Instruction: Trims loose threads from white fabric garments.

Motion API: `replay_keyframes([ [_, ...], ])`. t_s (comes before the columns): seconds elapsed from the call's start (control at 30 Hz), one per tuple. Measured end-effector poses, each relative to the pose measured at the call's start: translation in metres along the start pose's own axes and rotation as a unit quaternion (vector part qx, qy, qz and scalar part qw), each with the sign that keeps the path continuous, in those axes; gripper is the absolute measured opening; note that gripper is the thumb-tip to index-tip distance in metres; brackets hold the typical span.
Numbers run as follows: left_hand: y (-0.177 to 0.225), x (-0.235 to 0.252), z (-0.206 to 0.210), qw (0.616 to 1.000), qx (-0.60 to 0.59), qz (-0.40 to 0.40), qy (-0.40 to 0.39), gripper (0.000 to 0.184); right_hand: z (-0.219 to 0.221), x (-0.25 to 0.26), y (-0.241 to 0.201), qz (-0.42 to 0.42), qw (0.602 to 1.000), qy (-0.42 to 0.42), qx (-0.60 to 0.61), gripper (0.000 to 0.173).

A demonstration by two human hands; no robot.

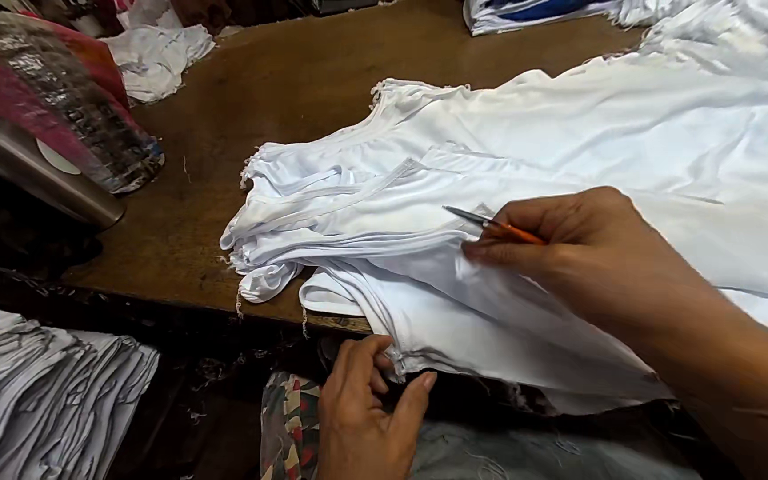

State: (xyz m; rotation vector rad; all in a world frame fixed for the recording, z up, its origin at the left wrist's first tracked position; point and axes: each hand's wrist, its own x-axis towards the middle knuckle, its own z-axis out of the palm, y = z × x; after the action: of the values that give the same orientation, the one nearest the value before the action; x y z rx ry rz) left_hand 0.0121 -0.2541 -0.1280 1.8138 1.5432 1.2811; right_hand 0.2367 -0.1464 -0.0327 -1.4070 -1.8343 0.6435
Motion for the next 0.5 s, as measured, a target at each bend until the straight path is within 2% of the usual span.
replay_keyframes([
  [0.07, -0.008, 0.004, 0.005, 0.998, 0.049, 0.032, 0.024, 0.031, 0.01, 0.002, 0.016, -0.012, 0.99, 0.038, -0.133, 0.019],
  [0.13, -0.011, 0.008, 0.005, 0.998, 0.023, 0.052, 0.04, 0.012, 0.02, -0.012, 0.026, -0.06, 0.977, 0.056, -0.196, 0.016],
  [0.2, -0.011, 0.008, 0.0, 0.999, -0.016, 0.043, 0.018, 0.008, 0.025, -0.037, 0.019, -0.122, 0.97, 0.082, -0.193, 0.031],
  [0.27, -0.012, 0.004, -0.008, 0.998, -0.063, 0.018, -0.023, 0.011, 0.023, -0.069, 0.008, -0.127, 0.986, 0.058, -0.085, 0.037],
  [0.33, -0.01, -0.001, -0.016, 0.991, -0.118, -0.019, -0.052, 0.012, 0.021, -0.103, 0.0, -0.033, 0.99, -0.073, 0.116, 0.046],
  [0.4, -0.006, -0.006, -0.024, 0.984, -0.154, -0.051, -0.074, 0.013, 0.029, -0.125, -0.003, 0.08, 0.947, -0.182, 0.251, 0.045],
  [0.5, -0.001, -0.01, -0.031, 0.977, -0.182, -0.073, -0.082, 0.011, 0.051, -0.138, 0.004, 0.158, 0.914, -0.22, 0.304, 0.041],
])
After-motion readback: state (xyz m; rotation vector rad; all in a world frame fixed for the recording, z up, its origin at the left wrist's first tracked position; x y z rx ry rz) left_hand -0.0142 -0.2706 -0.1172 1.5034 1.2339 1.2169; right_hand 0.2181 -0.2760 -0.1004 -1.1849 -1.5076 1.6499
